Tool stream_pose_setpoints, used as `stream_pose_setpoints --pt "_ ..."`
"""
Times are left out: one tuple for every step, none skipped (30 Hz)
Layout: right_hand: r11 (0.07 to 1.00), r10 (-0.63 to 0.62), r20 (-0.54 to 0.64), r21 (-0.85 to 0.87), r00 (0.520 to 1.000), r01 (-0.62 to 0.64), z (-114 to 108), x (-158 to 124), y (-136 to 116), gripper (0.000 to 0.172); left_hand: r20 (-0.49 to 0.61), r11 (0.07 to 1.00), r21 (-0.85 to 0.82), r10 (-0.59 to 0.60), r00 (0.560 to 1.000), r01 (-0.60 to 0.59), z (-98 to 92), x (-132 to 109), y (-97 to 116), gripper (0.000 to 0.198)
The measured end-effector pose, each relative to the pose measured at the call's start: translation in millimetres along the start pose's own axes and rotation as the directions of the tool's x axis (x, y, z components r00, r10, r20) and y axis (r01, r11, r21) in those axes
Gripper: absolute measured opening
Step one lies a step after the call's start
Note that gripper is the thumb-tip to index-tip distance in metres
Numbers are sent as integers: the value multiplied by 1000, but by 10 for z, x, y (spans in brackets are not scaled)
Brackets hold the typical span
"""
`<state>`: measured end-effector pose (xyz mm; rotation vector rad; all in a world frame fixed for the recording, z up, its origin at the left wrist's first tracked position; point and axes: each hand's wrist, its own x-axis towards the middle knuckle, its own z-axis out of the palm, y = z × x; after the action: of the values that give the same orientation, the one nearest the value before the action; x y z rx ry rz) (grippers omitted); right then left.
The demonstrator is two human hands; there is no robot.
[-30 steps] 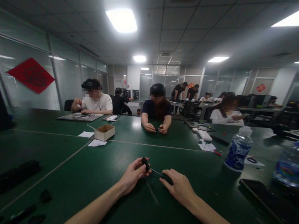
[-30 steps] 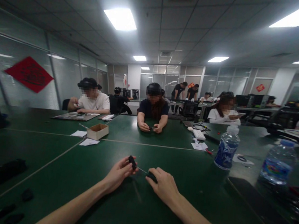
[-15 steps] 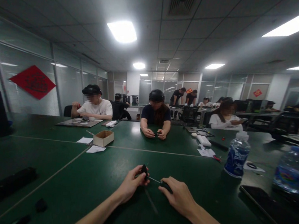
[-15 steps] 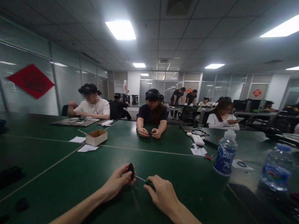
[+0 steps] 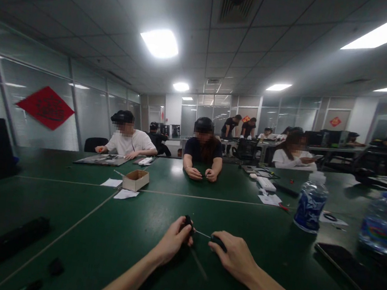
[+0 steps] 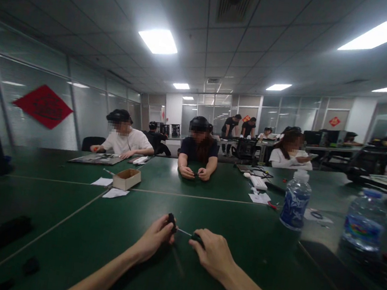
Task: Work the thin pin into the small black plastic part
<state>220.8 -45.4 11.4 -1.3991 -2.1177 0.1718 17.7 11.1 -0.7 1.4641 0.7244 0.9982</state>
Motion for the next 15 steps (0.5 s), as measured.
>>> stream_pose_setpoints --pt "999 31 -27 32 999 -31 3 11 22 30 22 999 31 -16 1000 15 15 -15 24 28" --pt "995 79 -60 71 995 -75 5 25 49 31 55 997 70 -37 998 33 35 -32 50 26" --pt "985 140 -97 115 985 -129 4 40 77 34 97 992 112 -62 993 51 56 -48 75 25" --pt "971 204 -131 155 970 -183 2 55 102 37 133 988 142 -81 988 62 77 -61 98 25" --pt "957 251 -153 184 956 -222 -3 67 121 39 150 986 152 -92 984 69 93 -70 114 24" --pt "950 271 -164 201 948 -237 -8 75 131 39 147 987 143 -95 985 73 104 -74 123 24" --pt "951 266 -159 203 951 -232 -14 78 130 39 129 990 117 -95 987 80 106 -71 121 25" --pt "959 238 -139 193 961 -209 -20 75 117 38 98 993 81 -92 991 85 100 -63 110 25" --pt "970 196 -108 169 975 -176 -26 67 95 37 65 995 37 -91 994 89 86 -50 91 26" --pt "981 145 -66 137 987 -135 -31 56 67 36 33 996 -11 -90 995 90 68 -34 66 27" --pt "991 92 -21 101 996 -89 -36 43 37 35 5 994 -58 -91 996 91 48 -18 39 28" --pt "997 46 18 66 999 -47 -40 30 9 34 -15 990 -103 -96 995 94 29 -3 12 30" --pt "999 9 49 39 999 -11 -43 19 -14 34 -23 985 -141 -103 994 98 12 9 -12 30" --pt "1000 -16 68 19 998 14 -45 11 -29 33 -23 980 -169 -107 994 102 -1 18 -31 31" --pt "1000 -29 77 6 997 29 -47 6 -37 33 -19 976 -190 -110 994 104 -9 24 -44 31"
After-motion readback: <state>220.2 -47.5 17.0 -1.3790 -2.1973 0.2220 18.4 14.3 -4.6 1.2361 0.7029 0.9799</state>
